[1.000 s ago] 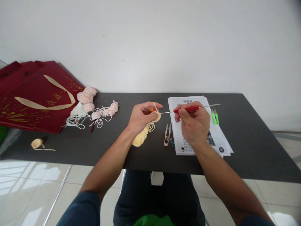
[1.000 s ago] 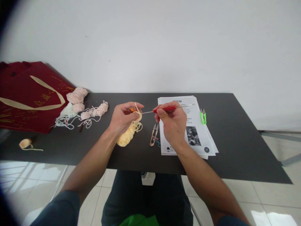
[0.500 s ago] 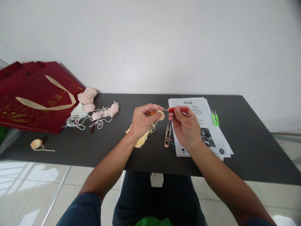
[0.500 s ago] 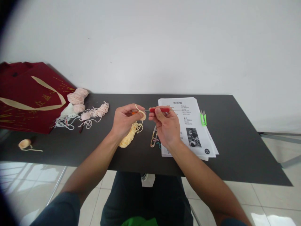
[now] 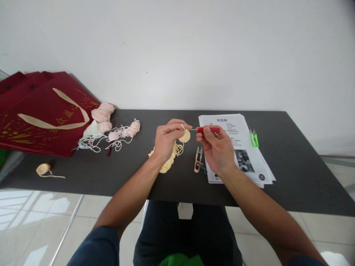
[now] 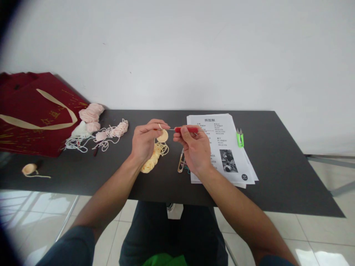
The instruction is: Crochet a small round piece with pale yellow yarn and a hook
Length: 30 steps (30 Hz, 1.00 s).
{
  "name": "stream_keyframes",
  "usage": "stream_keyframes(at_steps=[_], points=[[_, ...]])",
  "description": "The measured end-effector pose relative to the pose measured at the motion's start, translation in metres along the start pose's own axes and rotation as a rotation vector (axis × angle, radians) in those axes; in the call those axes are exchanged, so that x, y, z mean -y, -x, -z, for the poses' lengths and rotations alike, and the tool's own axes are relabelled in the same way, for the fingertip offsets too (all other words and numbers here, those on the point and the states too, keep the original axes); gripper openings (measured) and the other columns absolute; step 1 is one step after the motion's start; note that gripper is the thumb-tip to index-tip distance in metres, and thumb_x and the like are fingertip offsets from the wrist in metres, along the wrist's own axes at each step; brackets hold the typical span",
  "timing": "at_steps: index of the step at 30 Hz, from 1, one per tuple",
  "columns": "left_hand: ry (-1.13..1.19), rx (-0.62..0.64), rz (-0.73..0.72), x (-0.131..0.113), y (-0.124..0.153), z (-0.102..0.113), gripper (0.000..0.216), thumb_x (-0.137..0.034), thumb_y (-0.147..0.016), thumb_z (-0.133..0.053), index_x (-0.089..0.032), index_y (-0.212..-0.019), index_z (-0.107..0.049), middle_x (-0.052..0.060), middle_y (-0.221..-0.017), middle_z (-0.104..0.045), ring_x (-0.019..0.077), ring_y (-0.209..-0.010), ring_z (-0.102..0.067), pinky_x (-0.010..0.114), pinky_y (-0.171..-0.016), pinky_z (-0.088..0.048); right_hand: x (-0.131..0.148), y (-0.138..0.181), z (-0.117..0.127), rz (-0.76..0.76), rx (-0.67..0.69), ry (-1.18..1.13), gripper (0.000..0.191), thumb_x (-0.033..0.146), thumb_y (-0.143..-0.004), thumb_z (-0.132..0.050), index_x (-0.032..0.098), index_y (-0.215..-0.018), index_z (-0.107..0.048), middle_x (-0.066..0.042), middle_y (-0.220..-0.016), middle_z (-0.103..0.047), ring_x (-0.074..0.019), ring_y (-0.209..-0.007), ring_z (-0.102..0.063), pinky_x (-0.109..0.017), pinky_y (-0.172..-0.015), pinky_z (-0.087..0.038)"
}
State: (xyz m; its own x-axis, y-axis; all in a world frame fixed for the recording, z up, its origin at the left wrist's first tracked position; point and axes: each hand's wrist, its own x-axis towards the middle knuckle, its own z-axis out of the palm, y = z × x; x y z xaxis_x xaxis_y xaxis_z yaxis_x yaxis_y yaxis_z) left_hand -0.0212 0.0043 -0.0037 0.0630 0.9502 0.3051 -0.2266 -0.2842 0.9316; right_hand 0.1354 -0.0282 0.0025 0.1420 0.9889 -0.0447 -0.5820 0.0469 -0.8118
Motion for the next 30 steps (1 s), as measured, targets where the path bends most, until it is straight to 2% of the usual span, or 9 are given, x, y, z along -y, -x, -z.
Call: stream_keyframes(at_steps=[6, 10, 13, 17, 20, 24, 28, 30], points=[[-0.035, 0.004, 0.033, 0.001, 0.000, -0.001, 0.015, -0.019, -0.072, -0.085, -0.026, -0.085, -0.087, 0.006, -0.099, -0.072, 0.0185, -0.093, -0.065, 0.029, -0.076, -0.050, -0.001, -0.001, 0.001, 0.002, -0.001, -0.009, 0.024, 0.035, -0.078, -0.091, 0.021, -0.085, -0.073, 0.001, -0.084, -0.081, -0.0068, -0.068, -0.073, -0.015, -0.066, -0.065], [0.053, 0.008, 0.070, 0.003, 0.000, -0.004, 0.027, -0.020, -0.071, -0.089, -0.027, -0.097, -0.086, 0.003, -0.095, -0.071, 0.0132, -0.083, -0.063, 0.025, -0.070, -0.049, -0.001, -0.002, 0.001, -0.007, -0.004, -0.039, 0.022, 0.033, -0.079, -0.090, 0.020, -0.085, -0.074, 0.000, -0.085, -0.081, -0.0062, -0.068, -0.073, -0.014, -0.067, -0.065], [0.132, -0.029, 0.152, 0.004, 0.001, -0.007, 0.038, -0.019, -0.069, -0.091, -0.029, -0.106, -0.085, -0.001, -0.084, -0.071, 0.0098, -0.073, -0.061, 0.023, -0.070, -0.050, -0.003, -0.001, 0.000, -0.005, -0.012, -0.061, 0.022, 0.032, -0.079, -0.090, 0.020, -0.085, -0.073, 0.001, -0.084, -0.081, -0.0061, -0.069, -0.074, -0.014, -0.069, -0.066], [0.207, -0.066, 0.254, 0.006, 0.004, -0.014, 0.034, -0.017, -0.068, -0.091, -0.026, -0.100, -0.085, 0.000, -0.080, -0.075, 0.0096, -0.069, -0.064, 0.024, -0.071, -0.050, -0.009, 0.002, -0.002, 0.012, 0.004, -0.079, 0.020, 0.031, -0.080, -0.089, 0.021, -0.086, -0.073, 0.002, -0.086, -0.082, -0.0066, -0.073, -0.077, -0.015, -0.074, -0.067], [0.248, -0.112, 0.272, 0.006, 0.006, -0.017, 0.031, -0.018, -0.068, -0.091, -0.024, -0.097, -0.085, 0.000, -0.079, -0.076, 0.0093, -0.069, -0.064, 0.024, -0.071, -0.049, -0.012, 0.003, -0.003, 0.047, 0.005, -0.071, 0.019, 0.031, -0.081, -0.088, 0.022, -0.087, -0.072, 0.002, -0.086, -0.083, -0.0075, -0.073, -0.078, -0.016, -0.073, -0.067], [0.260, -0.172, 0.238, 0.006, 0.006, -0.018, 0.028, -0.018, -0.068, -0.091, -0.024, -0.095, -0.086, 0.000, -0.081, -0.077, 0.0087, -0.070, -0.063, 0.023, -0.071, -0.047, -0.013, 0.004, -0.002, 0.183, -0.014, 0.055, 0.015, 0.031, -0.085, -0.084, 0.024, -0.092, -0.073, 0.003, -0.087, -0.083, -0.0104, -0.070, -0.078, -0.023, -0.071, -0.069], [0.281, -0.184, 0.230, 0.006, 0.005, -0.019, 0.032, -0.018, -0.069, -0.091, -0.024, -0.100, -0.085, 0.000, -0.082, -0.077, 0.0090, -0.072, -0.064, 0.024, -0.074, -0.048, -0.014, 0.011, 0.001, 0.421, -0.034, 0.366, 0.013, 0.029, -0.090, -0.079, 0.026, -0.103, -0.078, -0.001, -0.094, -0.084, -0.0156, -0.076, -0.080, -0.033, -0.077, -0.070], [0.341, -0.182, 0.259, 0.006, 0.004, -0.019, 0.035, -0.018, -0.069, -0.091, -0.024, -0.103, -0.084, 0.000, -0.083, -0.078, 0.0097, -0.074, -0.066, 0.025, -0.078, -0.050, -0.016, 0.015, 0.004, 0.564, 0.000, 0.526, 0.017, 0.026, -0.092, -0.077, 0.028, -0.108, -0.081, -0.002, -0.100, -0.085, -0.0178, -0.084, -0.081, -0.036, -0.082, -0.070]])
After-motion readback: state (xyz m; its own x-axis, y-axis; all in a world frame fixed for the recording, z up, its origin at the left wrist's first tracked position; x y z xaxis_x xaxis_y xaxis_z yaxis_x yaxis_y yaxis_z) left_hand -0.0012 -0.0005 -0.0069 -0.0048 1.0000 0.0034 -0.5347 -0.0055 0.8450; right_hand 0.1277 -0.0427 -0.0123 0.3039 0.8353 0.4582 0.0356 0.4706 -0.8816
